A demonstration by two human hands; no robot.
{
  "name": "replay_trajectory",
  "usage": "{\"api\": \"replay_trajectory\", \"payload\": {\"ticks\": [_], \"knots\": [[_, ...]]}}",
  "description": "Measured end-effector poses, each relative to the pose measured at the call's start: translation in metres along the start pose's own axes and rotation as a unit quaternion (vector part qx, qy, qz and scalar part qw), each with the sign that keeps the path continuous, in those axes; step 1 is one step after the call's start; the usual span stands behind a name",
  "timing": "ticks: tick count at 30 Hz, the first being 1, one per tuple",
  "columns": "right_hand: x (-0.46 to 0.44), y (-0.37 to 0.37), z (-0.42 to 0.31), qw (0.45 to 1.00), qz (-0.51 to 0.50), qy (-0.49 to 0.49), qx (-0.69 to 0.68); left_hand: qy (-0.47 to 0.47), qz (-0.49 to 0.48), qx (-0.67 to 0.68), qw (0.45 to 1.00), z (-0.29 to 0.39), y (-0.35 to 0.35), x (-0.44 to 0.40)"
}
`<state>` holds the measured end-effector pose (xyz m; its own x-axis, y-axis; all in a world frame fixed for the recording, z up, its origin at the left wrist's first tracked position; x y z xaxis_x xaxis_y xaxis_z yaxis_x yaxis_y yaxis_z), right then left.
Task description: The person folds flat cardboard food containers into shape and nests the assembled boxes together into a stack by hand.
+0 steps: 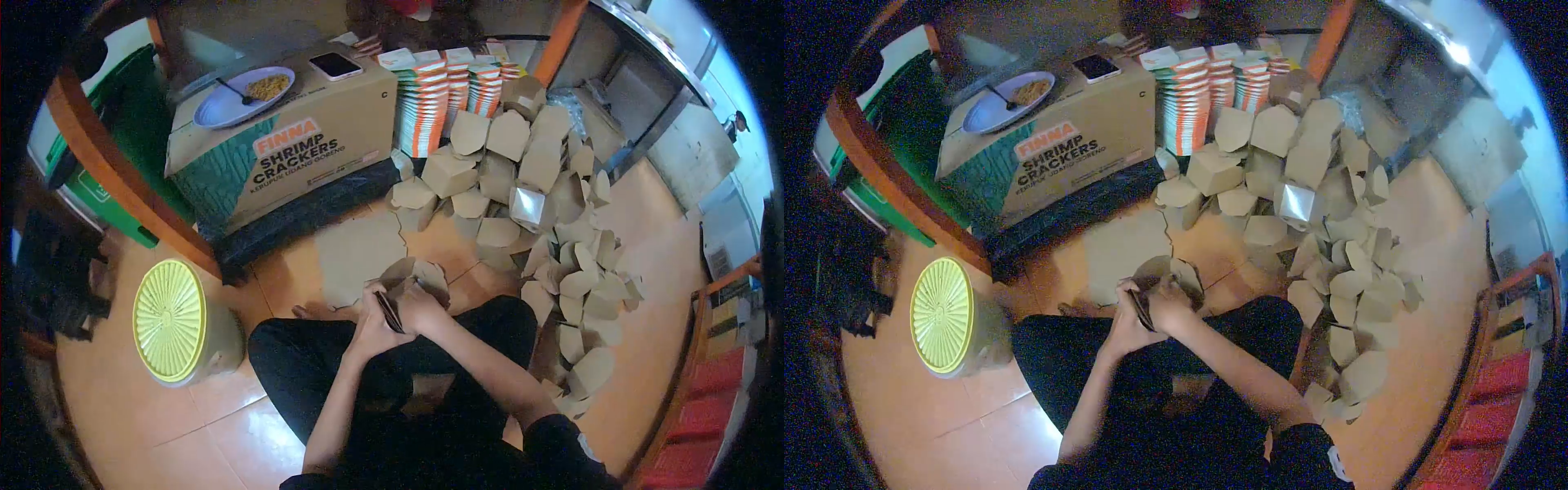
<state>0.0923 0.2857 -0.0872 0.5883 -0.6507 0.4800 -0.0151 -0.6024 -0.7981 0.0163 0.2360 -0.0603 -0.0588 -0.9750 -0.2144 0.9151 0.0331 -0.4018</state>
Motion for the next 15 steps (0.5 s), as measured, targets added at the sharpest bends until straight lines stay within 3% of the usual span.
{"api": "replay_trajectory", "payload": {"ticks": [1,4,5,8,10,12,13,15], "knots": [[-0.002,-0.001,-0.002,1.0,-0.004,-0.01,0.008,-0.033,-0.008,0.013,0.999,-0.007,0.002,0.001],[0.008,-0.013,-0.01,0.99,-0.071,-0.035,0.115,0.041,0.037,-0.046,0.997,0.009,-0.005,0.001],[0.03,-0.04,-0.017,0.995,-0.068,-0.007,0.078,0.038,0.038,-0.041,0.998,0.009,-0.006,0.001],[0.014,-0.025,0.014,0.993,-0.015,-0.108,-0.037,0.0,0.034,-0.022,0.999,-0.002,0.002,0.006],[0.014,-0.023,0.015,0.994,-0.021,-0.105,-0.024,-0.046,0.026,-0.028,0.998,-0.013,0.005,0.005],[0.022,-0.033,0.014,0.994,-0.048,-0.1,0.009,-0.017,0.016,-0.056,0.998,-0.012,0.006,0.0],[0.017,-0.029,0.013,0.989,-0.013,-0.145,0.021,-0.01,0.016,-0.054,0.998,-0.016,0.007,0.001],[0.002,-0.013,0.019,0.986,-0.025,-0.162,-0.036,-0.008,0.027,-0.012,1.0,-0.022,0.009,0.003]]}}
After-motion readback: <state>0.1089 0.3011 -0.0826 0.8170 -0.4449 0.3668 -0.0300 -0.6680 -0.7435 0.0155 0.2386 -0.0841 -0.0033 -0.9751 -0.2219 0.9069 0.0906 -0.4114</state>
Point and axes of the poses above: each hand's wrist, its own x-axis away from the middle knuckle, its own y-axis out of the palm, z = x × y, the point moved 8 cm from there along -x, towards the middle knuckle, and after that the axes turned 5 degrees about -z, right-handed, at the moved point
